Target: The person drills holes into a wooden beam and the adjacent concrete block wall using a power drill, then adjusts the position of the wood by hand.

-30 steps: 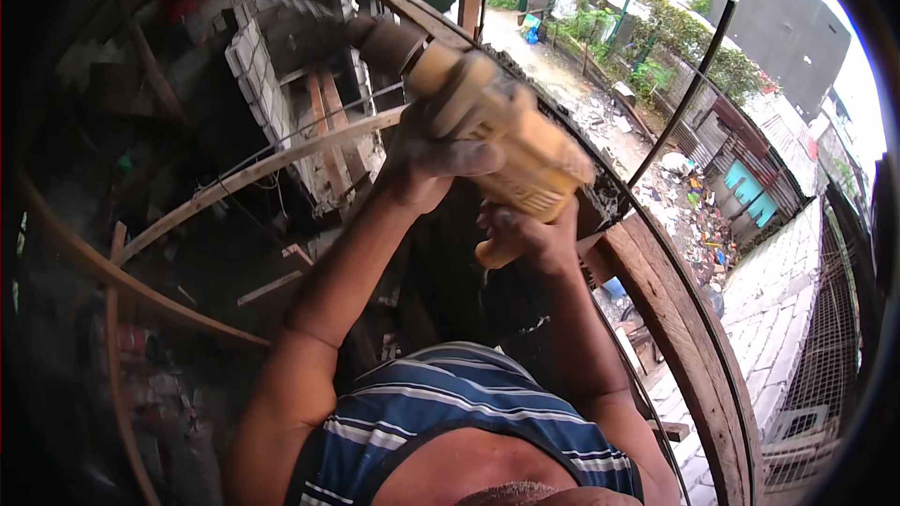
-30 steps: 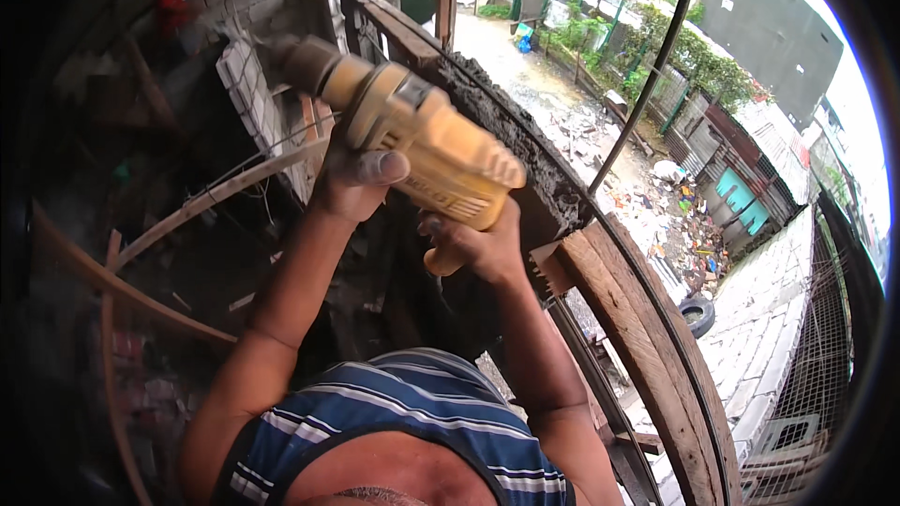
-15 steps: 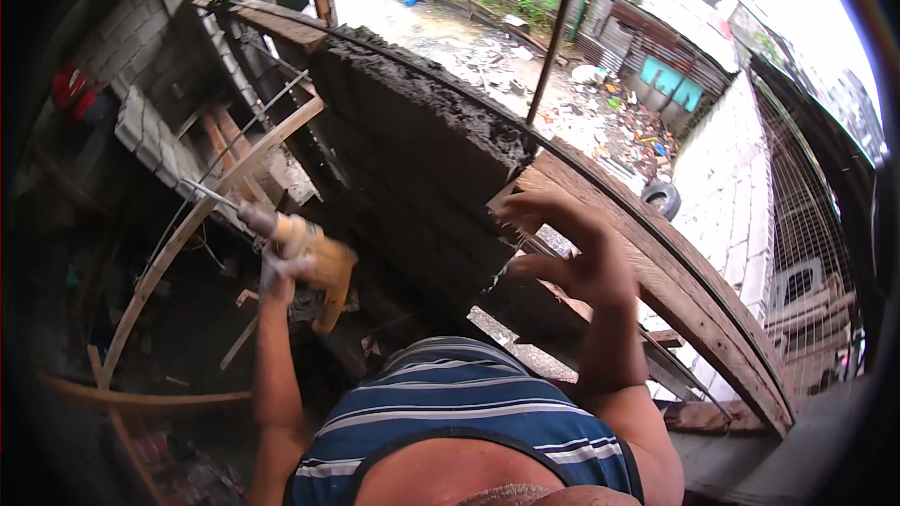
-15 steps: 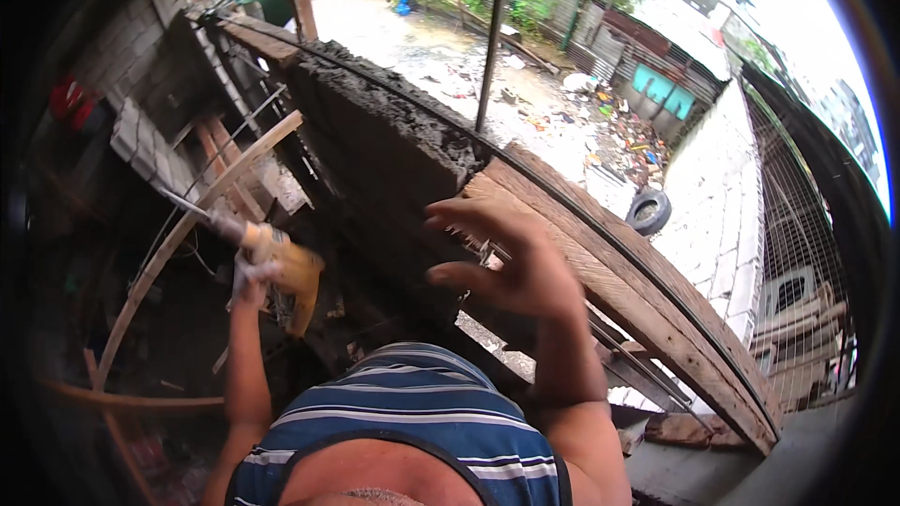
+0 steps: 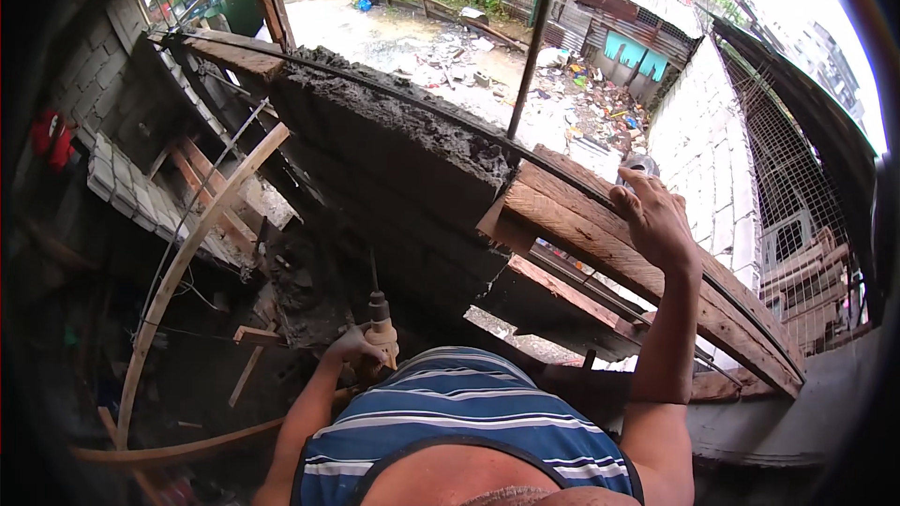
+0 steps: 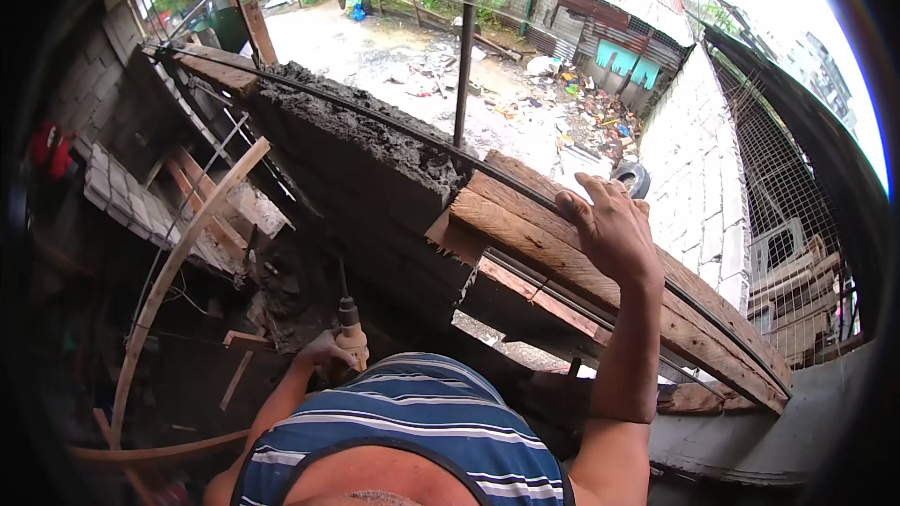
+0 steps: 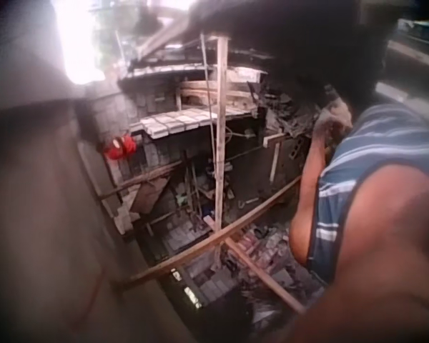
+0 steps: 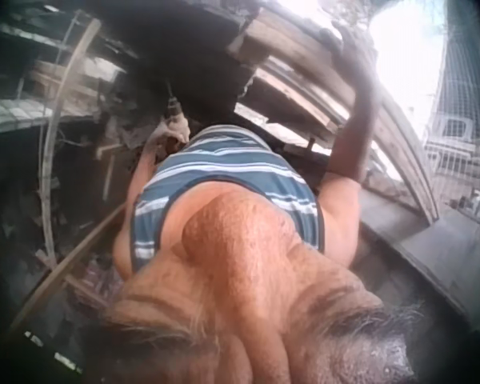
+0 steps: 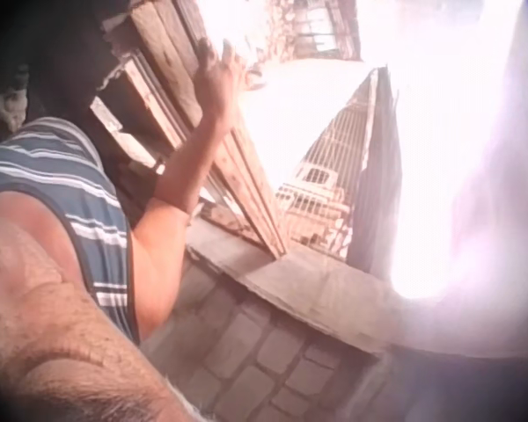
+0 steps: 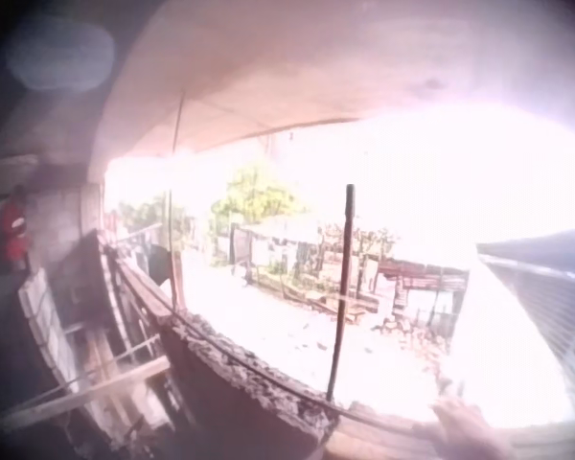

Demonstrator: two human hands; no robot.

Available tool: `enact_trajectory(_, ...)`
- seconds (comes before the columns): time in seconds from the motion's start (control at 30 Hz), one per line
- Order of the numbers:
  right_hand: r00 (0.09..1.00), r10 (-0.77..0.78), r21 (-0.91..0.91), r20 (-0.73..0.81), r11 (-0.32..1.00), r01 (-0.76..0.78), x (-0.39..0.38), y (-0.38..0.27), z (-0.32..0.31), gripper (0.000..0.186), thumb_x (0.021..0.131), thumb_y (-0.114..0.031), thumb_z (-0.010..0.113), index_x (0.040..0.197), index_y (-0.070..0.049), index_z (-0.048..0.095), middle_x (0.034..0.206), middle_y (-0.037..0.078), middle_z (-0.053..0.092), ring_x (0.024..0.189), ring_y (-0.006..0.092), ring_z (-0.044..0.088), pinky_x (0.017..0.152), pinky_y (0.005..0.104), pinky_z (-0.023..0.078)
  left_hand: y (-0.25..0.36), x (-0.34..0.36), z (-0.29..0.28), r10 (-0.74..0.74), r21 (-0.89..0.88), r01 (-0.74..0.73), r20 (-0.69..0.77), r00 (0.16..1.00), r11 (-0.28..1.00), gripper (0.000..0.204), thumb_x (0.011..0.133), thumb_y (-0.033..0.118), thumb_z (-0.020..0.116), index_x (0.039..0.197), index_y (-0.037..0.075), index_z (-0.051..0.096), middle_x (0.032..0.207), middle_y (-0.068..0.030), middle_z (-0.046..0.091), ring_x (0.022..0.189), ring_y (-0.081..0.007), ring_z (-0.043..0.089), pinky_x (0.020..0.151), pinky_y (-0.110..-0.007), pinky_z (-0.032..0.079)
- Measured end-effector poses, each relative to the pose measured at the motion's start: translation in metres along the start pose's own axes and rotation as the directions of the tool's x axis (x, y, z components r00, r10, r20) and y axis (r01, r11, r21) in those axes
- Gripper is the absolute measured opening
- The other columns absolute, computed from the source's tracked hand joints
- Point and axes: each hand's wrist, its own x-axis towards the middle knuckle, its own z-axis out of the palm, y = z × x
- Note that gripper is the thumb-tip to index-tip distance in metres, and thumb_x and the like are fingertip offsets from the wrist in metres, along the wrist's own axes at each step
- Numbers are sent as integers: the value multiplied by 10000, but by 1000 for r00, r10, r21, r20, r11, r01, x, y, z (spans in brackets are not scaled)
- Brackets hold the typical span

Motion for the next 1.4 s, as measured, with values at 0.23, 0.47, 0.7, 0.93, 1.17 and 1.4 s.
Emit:
enact_trajectory(0.23,987,93,68,131,992,-102,10,3,5,646,1023,-551,382,1341,-22,572,1201,248,666,1155,424,613,1004,452,454,-46,21,-35,-57,4,57,41,998,998,717,580,71,917,1233,49,623,1105,-51,696,1017,-173,665,962,-340,509)
enact_trajectory(0.47,994,-84,117,66,990,76,15,17,25,601,1033,-515,409,1314,-14,584,1246,239,646,1196,405,599,1000,432,467,-38,17,-42,-123,50,121,27,992,991,701,578,76,909,1222,47,635,1099,-52,698,1005,-171,665,957,-339,509)
enact_trajectory(0.7,995,-60,19,79,998,59,12,20,24,526,1054,-448,387,1288,-30,603,1225,221,656,1142,401,613,981,443,471,-48,29,-55,-137,59,134,57,989,989,719,554,79,921,1212,31,636,1087,-61,700,999,-179,670,949,-346,516)
enact_trajectory(0.93,948,192,85,255,972,-220,13,5,13,442,1078,-332,373,1354,-35,547,1283,175,626,1178,321,591,1053,397,444,-13,9,-33,-12,13,10,112,994,1000,586,646,39,879,1176,26,631,1063,-74,673,946,-171,657,870,-323,523)
enact_trajectory(1.17,980,125,34,157,991,-132,2,6,8,656,1014,-612,342,1275,-87,635,1281,179,643,1217,362,579,1040,441,430,28,-54,9,312,228,-362,227,923,904,523,695,55,863,1162,27,629,1050,-84,662,906,-167,650,837,-310,517)
enact_trajectory(1.4,975,167,11,147,985,-171,2,11,10,713,974,-687,334,1266,-123,656,1266,183,653,1208,365,590,1027,445,450,46,-49,17,499,183,-594,385,776,783,461,744,71,846,1147,28,627,1036,-93,651,867,-163,643,804,-297,511)
